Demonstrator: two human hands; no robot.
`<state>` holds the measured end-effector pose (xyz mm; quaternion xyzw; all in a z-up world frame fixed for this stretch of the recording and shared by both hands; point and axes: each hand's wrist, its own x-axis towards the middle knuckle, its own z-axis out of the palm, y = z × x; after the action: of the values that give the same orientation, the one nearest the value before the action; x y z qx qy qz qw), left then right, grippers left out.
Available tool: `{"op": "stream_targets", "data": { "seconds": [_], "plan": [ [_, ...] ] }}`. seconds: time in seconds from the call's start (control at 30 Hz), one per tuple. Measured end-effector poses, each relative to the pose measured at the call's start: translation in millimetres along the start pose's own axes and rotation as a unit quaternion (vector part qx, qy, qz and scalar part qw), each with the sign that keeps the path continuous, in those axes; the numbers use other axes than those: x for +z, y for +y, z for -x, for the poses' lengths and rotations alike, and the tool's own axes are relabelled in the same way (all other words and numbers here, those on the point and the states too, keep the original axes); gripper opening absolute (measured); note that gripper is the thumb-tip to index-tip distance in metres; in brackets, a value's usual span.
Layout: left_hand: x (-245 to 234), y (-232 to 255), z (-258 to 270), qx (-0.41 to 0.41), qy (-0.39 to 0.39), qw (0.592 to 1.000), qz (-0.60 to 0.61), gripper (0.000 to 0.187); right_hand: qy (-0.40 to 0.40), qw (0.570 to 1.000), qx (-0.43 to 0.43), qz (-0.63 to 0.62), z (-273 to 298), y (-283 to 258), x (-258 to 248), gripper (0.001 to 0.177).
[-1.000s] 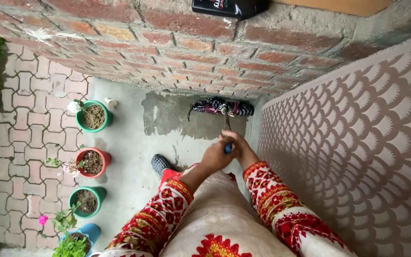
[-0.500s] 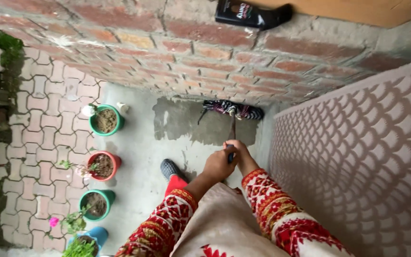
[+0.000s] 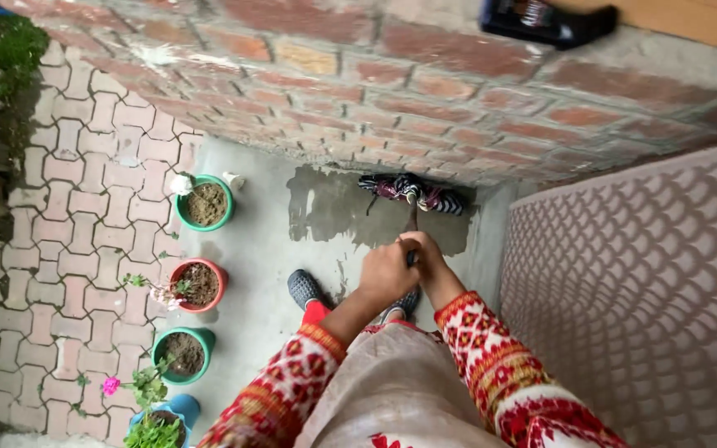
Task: The person is using a long-handled tool with a cloth attached to clean and scrub a wet concrete outdoor floor area.
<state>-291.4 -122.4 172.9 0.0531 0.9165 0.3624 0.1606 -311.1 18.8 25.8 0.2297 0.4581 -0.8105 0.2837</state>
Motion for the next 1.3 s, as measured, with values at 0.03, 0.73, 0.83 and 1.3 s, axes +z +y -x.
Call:
{"op": "stream_targets", "data": {
  "seconds": [0.03,0.73,0.83,1.3],
  "plan": [
    [-25,-4,3,-0.001,-0.001,1.0,0.004,0.026,0.002,1.0,0.002,0.003,-7,1,16,0.019],
    [-201,-176,29,-0.047,0.022,0.998,0.023,0.023,0.019,0.989,0.109,-0.093,-118,109,224,0.024],
    [-186,-194,15,-0.041,0.033,0.998,0.027,0.026,-0.037,0.986,0.144,-0.073,-146,112,211,0.026],
    [-255,-210,-6,-0.1,0.092,0.99,0.038,0.023,-0.011,0.994,0.095,-0.049,-218,126,280,0.017]
  ]
}}
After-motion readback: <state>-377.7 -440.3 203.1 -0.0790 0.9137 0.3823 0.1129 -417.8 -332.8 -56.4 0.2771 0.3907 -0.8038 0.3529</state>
